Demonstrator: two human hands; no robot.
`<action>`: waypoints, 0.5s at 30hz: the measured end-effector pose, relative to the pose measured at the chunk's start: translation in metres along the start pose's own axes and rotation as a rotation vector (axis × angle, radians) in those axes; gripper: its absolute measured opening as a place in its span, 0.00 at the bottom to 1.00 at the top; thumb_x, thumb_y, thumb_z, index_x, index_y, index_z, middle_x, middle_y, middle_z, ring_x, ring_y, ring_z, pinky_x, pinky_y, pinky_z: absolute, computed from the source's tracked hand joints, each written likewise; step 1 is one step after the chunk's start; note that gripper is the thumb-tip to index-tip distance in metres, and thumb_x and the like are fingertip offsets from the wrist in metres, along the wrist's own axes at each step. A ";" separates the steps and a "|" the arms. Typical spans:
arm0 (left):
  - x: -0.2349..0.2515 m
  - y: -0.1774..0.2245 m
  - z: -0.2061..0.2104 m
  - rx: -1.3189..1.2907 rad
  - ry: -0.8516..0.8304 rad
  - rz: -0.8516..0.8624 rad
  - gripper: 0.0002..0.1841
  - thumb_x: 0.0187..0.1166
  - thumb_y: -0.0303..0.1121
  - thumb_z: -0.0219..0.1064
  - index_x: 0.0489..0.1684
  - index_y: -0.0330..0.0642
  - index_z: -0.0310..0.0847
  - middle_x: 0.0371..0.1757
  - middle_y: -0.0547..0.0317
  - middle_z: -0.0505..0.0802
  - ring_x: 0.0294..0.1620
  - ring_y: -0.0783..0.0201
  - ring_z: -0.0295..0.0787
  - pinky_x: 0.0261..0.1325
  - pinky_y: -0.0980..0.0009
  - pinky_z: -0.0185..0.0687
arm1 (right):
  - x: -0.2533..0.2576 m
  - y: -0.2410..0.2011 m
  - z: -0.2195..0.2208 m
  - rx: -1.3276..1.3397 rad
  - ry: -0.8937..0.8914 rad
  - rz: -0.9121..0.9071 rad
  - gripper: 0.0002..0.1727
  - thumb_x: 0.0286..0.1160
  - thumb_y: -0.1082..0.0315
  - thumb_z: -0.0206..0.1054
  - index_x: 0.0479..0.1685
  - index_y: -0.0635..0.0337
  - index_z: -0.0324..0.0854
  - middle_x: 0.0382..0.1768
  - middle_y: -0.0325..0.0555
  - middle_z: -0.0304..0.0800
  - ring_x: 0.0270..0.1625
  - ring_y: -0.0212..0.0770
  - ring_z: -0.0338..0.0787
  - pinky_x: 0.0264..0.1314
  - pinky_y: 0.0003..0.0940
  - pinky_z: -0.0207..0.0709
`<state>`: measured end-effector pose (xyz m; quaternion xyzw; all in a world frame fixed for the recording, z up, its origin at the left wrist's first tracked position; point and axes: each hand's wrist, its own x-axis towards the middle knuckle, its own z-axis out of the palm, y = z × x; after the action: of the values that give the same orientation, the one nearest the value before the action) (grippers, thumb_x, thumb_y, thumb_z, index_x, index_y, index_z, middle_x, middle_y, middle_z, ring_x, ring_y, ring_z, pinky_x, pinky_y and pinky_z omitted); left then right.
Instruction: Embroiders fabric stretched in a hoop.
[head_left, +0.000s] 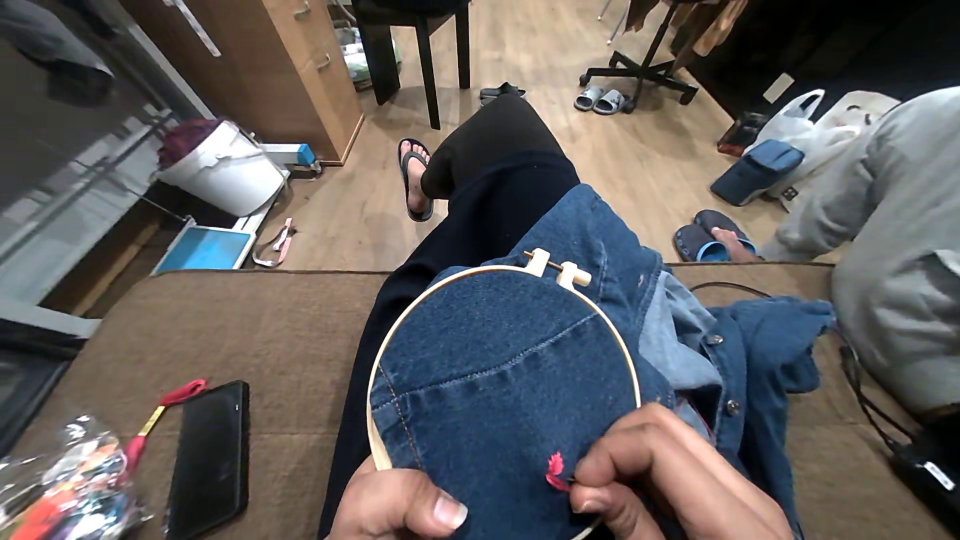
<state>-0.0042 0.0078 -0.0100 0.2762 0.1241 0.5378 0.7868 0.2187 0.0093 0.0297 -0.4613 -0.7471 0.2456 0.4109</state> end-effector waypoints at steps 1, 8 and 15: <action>0.000 0.000 0.000 0.008 0.001 0.004 0.18 0.72 0.18 0.63 0.55 0.44 0.93 0.53 0.57 0.98 0.58 0.68 0.94 0.66 0.68 0.87 | 0.000 0.000 0.000 0.006 -0.003 0.000 0.12 0.81 0.62 0.70 0.34 0.62 0.85 0.32 0.46 0.82 0.38 0.28 0.82 0.41 0.15 0.74; -0.001 0.001 0.001 0.053 0.001 0.012 0.19 0.71 0.18 0.64 0.56 0.45 0.93 0.53 0.59 0.98 0.58 0.70 0.94 0.65 0.69 0.87 | 0.001 -0.001 -0.002 0.041 -0.009 0.008 0.13 0.79 0.61 0.72 0.33 0.62 0.85 0.32 0.45 0.84 0.38 0.29 0.83 0.41 0.16 0.75; -0.009 0.002 0.012 0.329 0.069 0.089 0.22 0.71 0.17 0.65 0.56 0.55 0.93 0.53 0.71 0.98 0.55 0.79 0.93 0.62 0.78 0.88 | 0.008 -0.006 -0.007 0.155 -0.043 0.017 0.16 0.73 0.59 0.78 0.38 0.64 0.82 0.30 0.44 0.87 0.33 0.26 0.84 0.37 0.17 0.76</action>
<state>-0.0034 -0.0036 0.0003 0.3879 0.2249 0.5537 0.7017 0.2196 0.0138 0.0413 -0.4289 -0.7305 0.3162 0.4270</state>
